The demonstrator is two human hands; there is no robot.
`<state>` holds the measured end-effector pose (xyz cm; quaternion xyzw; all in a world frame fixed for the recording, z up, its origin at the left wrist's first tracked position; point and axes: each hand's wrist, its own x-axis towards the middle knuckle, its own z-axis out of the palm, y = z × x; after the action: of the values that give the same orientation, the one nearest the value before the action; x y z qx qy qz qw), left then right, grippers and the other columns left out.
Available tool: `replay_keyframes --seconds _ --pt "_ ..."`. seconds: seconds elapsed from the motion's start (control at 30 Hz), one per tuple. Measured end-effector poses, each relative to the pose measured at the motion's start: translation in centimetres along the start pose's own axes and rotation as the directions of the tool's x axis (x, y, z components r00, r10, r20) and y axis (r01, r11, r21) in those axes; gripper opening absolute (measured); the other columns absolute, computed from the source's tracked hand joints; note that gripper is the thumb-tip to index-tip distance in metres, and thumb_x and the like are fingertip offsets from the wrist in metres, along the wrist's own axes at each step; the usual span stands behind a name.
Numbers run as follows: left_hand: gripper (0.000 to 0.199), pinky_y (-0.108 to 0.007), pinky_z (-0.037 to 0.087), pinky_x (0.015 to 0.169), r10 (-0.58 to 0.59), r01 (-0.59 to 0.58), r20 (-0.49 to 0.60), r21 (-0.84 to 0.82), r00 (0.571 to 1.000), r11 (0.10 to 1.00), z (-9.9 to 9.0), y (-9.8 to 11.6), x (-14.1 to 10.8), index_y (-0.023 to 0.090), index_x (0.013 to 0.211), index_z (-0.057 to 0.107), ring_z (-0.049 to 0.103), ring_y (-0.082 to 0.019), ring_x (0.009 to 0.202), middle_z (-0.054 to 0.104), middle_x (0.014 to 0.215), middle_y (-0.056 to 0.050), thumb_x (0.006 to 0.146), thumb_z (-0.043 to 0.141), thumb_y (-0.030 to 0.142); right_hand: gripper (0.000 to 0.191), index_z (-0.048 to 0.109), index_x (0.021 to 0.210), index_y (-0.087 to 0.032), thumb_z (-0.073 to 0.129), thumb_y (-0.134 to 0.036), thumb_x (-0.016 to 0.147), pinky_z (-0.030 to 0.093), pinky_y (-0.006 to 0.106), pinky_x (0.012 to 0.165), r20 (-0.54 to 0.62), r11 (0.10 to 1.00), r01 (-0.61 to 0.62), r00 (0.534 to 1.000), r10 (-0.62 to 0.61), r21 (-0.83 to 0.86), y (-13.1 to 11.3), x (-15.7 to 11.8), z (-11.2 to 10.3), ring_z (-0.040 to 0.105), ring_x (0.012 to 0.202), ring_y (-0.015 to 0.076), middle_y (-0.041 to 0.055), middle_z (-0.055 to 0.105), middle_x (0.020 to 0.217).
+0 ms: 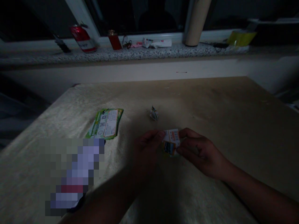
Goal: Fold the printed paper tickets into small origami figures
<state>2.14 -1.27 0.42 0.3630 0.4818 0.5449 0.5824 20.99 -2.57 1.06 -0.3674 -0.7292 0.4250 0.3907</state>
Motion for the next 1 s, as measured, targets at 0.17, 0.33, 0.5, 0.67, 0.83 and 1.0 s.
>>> replay_keyframes --seconds 0.17,0.33,0.5,0.67,0.83,1.0 --pt "0.017 -0.022 0.052 0.058 0.031 -0.031 0.001 0.021 1.0 0.999 -0.1 -0.1 -0.1 0.017 0.072 0.076 0.061 -0.01 0.059 0.07 0.065 0.001 0.076 0.081 0.033 0.017 0.07 0.083 -0.018 0.061 -0.016 0.097 0.055 0.027 0.085 0.007 1.0 0.003 1.0 -0.003 -0.015 0.0 -0.1 0.1 0.065 0.101 0.0156 0.0078 0.064 0.112" --pt "0.018 -0.022 0.052 0.058 0.027 -0.027 0.013 0.02 1.0 0.999 0.0 0.0 0.0 0.017 0.072 0.076 0.061 -0.011 0.059 0.07 0.066 0.001 0.078 0.078 0.034 0.014 0.072 0.09 -0.019 0.06 -0.016 0.097 0.056 0.028 0.084 0.003 0.998 0.028 1.0 -0.028 -0.053 -0.1 -0.2 0.0 0.065 0.102 0.0164 0.008 0.063 0.113" --pt "0.017 -0.023 0.052 0.059 0.059 -0.058 -0.009 0.071 0.998 0.996 0.0 0.4 0.0 0.017 0.072 0.075 0.061 -0.011 0.059 0.069 0.065 0.001 0.079 0.076 0.033 0.013 0.071 0.09 -0.02 0.061 -0.016 0.097 0.057 0.031 0.085 -0.011 0.995 0.03 0.999 -0.031 -0.098 0.0 -0.3 -0.1 0.065 0.102 0.0183 0.0079 0.063 0.114" --pt "0.018 -0.022 0.053 0.059 0.059 -0.058 -0.007 0.07 0.998 0.996 -0.2 0.3 0.0 0.017 0.074 0.076 0.062 -0.012 0.06 0.07 0.066 0.001 0.08 0.077 0.034 0.013 0.071 0.088 -0.02 0.061 -0.019 0.097 0.057 0.03 0.084 -0.012 0.997 0.006 1.0 -0.007 -0.073 0.2 -0.2 -0.1 0.066 0.1 0.0181 0.0074 0.064 0.11" --pt "0.017 -0.022 0.054 0.059 0.097 -0.093 -0.037 0.108 0.995 0.99 -0.2 0.4 0.0 0.018 0.076 0.076 0.065 -0.012 0.063 0.073 0.07 0.0 0.081 0.077 0.034 0.007 0.073 0.09 -0.02 0.068 -0.02 0.094 0.057 0.031 0.083 -0.053 0.999 0.032 0.998 -0.034 -0.043 0.8 -0.1 -0.1 0.068 0.099 0.0186 0.0071 0.067 0.107" --pt "0.016 -0.023 0.056 0.059 0.144 -0.144 0.015 0.192 0.989 0.971 0.1 0.6 -0.4 0.019 0.079 0.077 0.067 -0.014 0.064 0.074 0.071 -0.001 0.082 0.074 0.034 0.007 0.075 0.094 -0.022 0.07 -0.018 0.092 0.058 0.031 0.079 -0.179 0.996 0.08 0.98 -0.088 -0.05 1.1 -0.1 -0.1 0.069 0.091 0.0169 0.0056 0.069 0.101"
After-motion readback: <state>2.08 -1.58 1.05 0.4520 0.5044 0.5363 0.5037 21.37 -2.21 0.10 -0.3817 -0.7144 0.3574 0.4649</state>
